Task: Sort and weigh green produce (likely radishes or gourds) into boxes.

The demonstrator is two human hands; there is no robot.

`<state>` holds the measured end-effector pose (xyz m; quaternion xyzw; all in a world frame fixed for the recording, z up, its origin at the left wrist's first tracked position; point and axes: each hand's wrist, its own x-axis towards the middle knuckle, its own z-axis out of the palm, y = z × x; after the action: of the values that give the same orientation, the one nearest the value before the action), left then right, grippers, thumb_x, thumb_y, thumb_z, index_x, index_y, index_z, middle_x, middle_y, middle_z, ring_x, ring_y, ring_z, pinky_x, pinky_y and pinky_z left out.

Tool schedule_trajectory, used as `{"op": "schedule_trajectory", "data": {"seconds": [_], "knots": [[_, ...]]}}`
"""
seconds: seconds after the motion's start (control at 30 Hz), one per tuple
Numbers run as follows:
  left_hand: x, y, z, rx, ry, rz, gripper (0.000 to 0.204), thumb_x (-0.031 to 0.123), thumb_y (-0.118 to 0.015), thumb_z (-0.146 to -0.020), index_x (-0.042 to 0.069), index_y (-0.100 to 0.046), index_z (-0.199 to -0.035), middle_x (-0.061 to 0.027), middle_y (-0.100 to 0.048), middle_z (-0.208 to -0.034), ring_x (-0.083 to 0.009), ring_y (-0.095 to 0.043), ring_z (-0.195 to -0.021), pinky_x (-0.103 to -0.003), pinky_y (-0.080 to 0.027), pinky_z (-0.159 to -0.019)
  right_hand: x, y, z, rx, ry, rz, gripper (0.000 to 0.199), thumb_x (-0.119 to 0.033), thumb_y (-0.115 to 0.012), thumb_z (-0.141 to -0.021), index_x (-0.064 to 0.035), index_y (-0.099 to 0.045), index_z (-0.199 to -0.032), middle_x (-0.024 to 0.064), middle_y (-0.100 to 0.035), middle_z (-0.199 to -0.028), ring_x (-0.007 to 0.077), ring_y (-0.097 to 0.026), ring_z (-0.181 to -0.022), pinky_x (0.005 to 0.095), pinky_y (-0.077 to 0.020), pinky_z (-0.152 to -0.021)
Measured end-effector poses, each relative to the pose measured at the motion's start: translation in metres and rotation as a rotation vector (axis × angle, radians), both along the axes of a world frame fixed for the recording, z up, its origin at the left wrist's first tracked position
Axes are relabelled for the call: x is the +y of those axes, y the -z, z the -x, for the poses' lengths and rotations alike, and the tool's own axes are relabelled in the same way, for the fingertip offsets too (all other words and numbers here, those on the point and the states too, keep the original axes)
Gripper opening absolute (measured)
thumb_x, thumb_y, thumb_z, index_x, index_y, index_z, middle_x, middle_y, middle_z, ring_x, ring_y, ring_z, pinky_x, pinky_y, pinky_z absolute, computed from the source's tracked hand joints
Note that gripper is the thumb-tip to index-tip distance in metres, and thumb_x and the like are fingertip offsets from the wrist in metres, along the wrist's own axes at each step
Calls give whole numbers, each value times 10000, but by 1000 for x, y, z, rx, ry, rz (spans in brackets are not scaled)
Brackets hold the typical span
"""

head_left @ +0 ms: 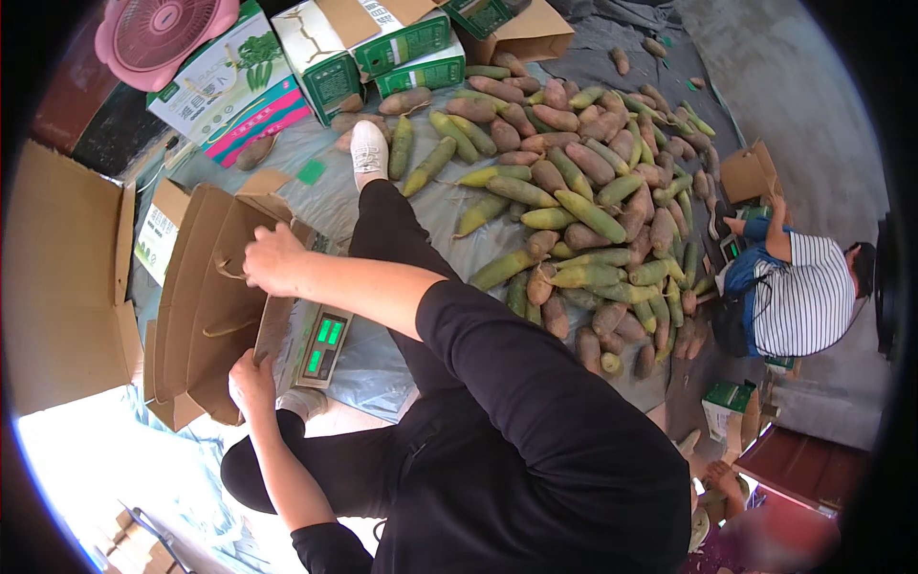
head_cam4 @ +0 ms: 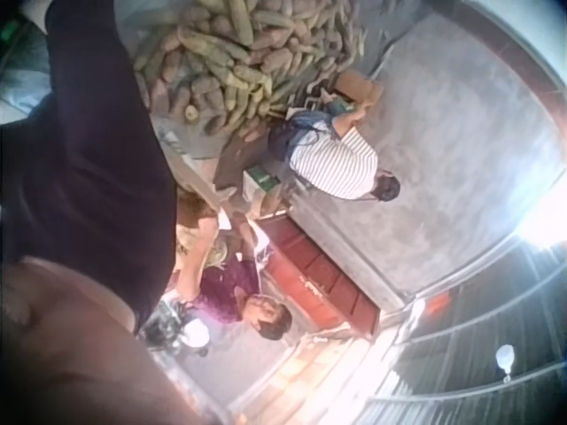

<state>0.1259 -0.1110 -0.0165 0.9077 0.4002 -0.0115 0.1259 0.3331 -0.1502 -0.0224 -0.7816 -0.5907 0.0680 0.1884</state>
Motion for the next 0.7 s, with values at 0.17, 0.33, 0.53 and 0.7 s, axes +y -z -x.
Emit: {"op": "schedule_trajectory", "data": {"seconds": [0.17,0.33,0.53,0.7], "knots": [[-5,-2,-4,-31,-11,60,165,169,-643,-734,31,-629,-824,-197,-619,-761,-375,-597,-743,-429,-462,-648,-16,-6,9,180,-40,-97,208,-376,-639,-756,-183,-695,-807,-18,-637,-861,211,-524,-931,400,-380,-741],[-2,4,0,-46,-11,66,180,174,-645,-738,37,-648,-855,-194,-629,-781,-362,-612,-751,-413,-469,-654,-48,-34,-18,370,7,-445,116,-263,-632,-758,-158,-678,-775,16,-645,-858,242,-567,-902,411,-437,-760],[-2,4,3,-48,11,68,182,162,-635,-741,32,-646,-868,-196,-629,-788,-365,-613,-753,-405,-470,-663,-134,-29,-84,419,284,-734,96,-176,-609,-783,-97,-664,-787,81,-638,-816,288,-584,-811,384,-463,-731],[0,11,5,-39,19,65,188,164,-639,-738,28,-645,-868,-190,-634,-791,-360,-617,-755,-402,-471,-660,-246,66,-125,275,714,-278,145,-235,-571,-789,-148,-684,-817,85,-648,-859,298,-599,-830,409,-487,-725]]}}
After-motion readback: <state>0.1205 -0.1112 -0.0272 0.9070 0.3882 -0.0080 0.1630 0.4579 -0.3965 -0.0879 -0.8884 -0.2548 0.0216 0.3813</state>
